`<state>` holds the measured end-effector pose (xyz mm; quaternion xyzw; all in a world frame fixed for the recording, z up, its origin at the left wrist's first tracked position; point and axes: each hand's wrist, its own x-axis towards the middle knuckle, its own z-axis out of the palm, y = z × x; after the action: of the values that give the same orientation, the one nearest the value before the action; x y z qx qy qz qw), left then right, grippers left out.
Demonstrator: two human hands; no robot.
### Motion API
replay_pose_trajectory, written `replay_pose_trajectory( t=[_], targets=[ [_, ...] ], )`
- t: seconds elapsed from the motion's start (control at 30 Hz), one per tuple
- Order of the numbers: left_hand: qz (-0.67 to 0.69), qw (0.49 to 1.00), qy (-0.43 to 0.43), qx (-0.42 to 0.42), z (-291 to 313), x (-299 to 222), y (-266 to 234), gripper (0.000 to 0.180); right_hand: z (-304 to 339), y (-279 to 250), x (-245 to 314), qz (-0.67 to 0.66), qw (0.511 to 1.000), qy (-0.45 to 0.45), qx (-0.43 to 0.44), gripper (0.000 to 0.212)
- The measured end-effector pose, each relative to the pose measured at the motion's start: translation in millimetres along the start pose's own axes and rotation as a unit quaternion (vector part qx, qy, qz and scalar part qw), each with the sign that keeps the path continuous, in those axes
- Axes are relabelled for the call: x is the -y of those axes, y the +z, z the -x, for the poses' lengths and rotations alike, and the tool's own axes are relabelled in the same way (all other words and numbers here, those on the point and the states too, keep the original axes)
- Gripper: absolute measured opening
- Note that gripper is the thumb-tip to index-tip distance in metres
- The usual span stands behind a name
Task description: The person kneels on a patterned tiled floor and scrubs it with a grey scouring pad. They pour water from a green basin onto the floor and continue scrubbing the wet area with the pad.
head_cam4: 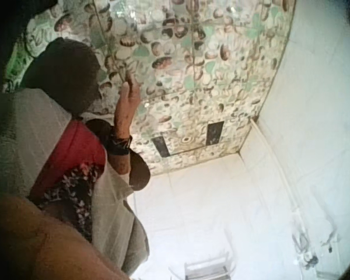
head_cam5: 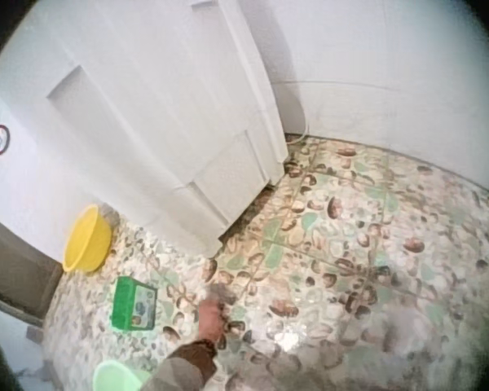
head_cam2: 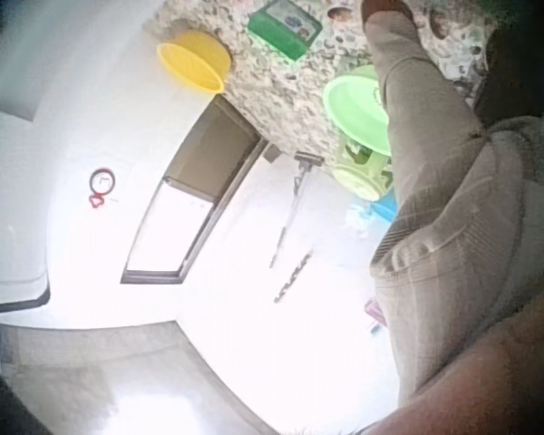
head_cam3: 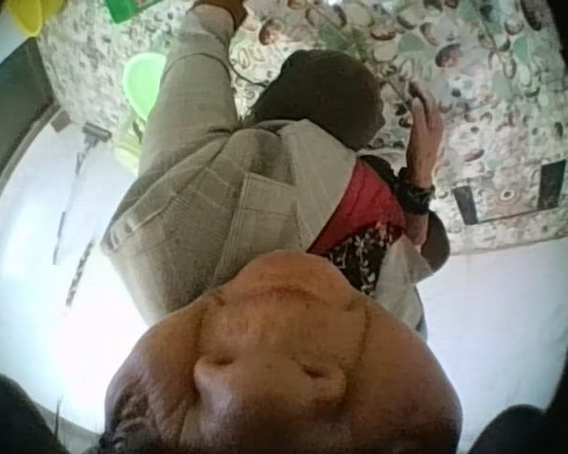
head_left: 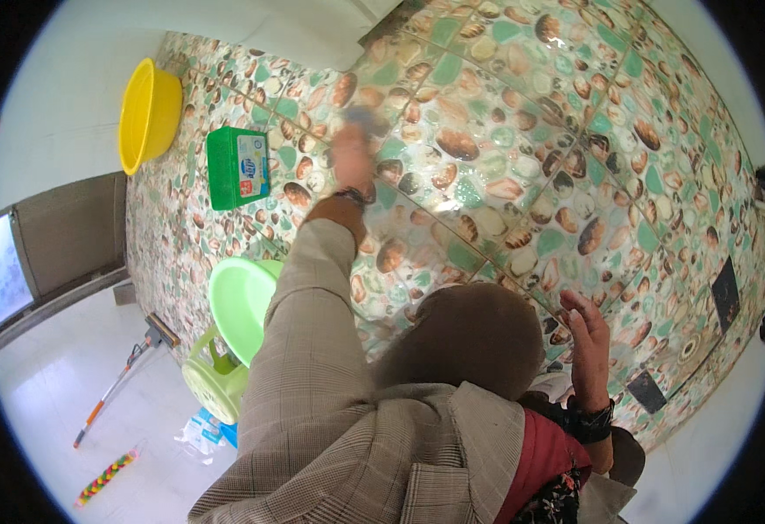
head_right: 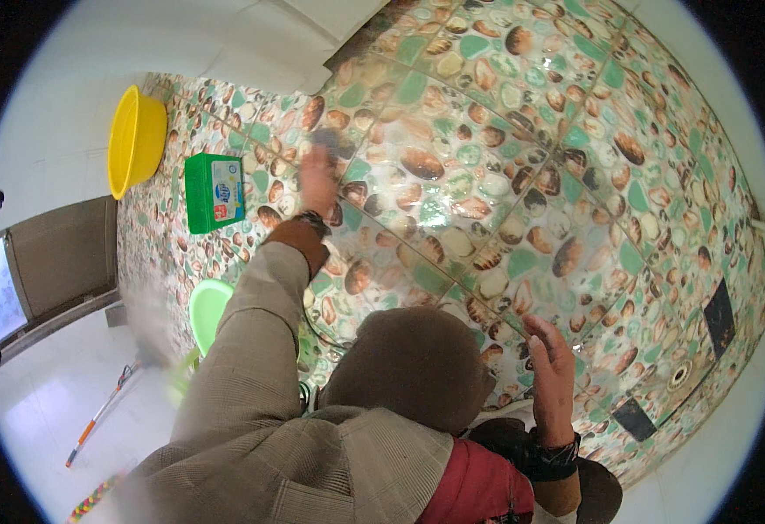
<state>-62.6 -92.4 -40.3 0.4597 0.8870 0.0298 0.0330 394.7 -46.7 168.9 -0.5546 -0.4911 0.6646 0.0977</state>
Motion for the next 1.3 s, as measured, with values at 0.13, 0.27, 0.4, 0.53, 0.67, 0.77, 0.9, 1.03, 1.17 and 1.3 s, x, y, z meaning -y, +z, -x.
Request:
replay_pose_trajectory(
  t=[0.13,0.27,0.4,0.53,0.67,0.77,0.9,1.03,1.17,1.3],
  targets=[
    [-0.001,0.952,-0.301,0.051,-26,64,1,0.065,-3,-1,-8,-0.009,0.999,0.028,-0.012,0.032],
    [0.13,0.96,-0.228,0.099,-86,-3,3,0.065,-1,-2,-16,-0.041,0.997,0.051,-0.029,0.031],
    [-0.211,0.963,0.153,-0.073,-92,-177,15,0.036,2,-2,-18,-0.027,0.999,0.033,-0.031,0.031],
    [0.067,0.882,0.466,-0.003,-31,-260,23,0.035,1,-1,-13,-0.025,0.999,0.018,-0.029,0.03],
    [0.197,0.859,0.472,-0.016,-25,-200,29,0.048,-2,-3,-12,-0.004,1.0,-0.016,-0.025,0.03],
    [0.078,0.974,0.207,-0.042,-88,-122,31,0.051,0,-7,-17,-0.019,0.999,0.004,-0.029,0.03],
    [-0.136,0.985,0.069,-0.08,-150,-90,38,0.055,10,-13,-28,-0.028,0.997,0.021,-0.068,0.03],
    [0.061,0.979,0.151,-0.124,-150,-204,47,0.036,14,-15,-30,-0.036,0.995,0.037,-0.085,0.032],
    [0.226,0.878,0.405,-0.116,-73,-312,49,0.032,10,-12,-21,-0.023,0.997,0.022,-0.064,0.032],
    [0.26,0.824,0.498,-0.075,-44,-274,26,0.03,4,-11,-14,-0.036,0.998,0.034,-0.044,0.03]
  ],
)
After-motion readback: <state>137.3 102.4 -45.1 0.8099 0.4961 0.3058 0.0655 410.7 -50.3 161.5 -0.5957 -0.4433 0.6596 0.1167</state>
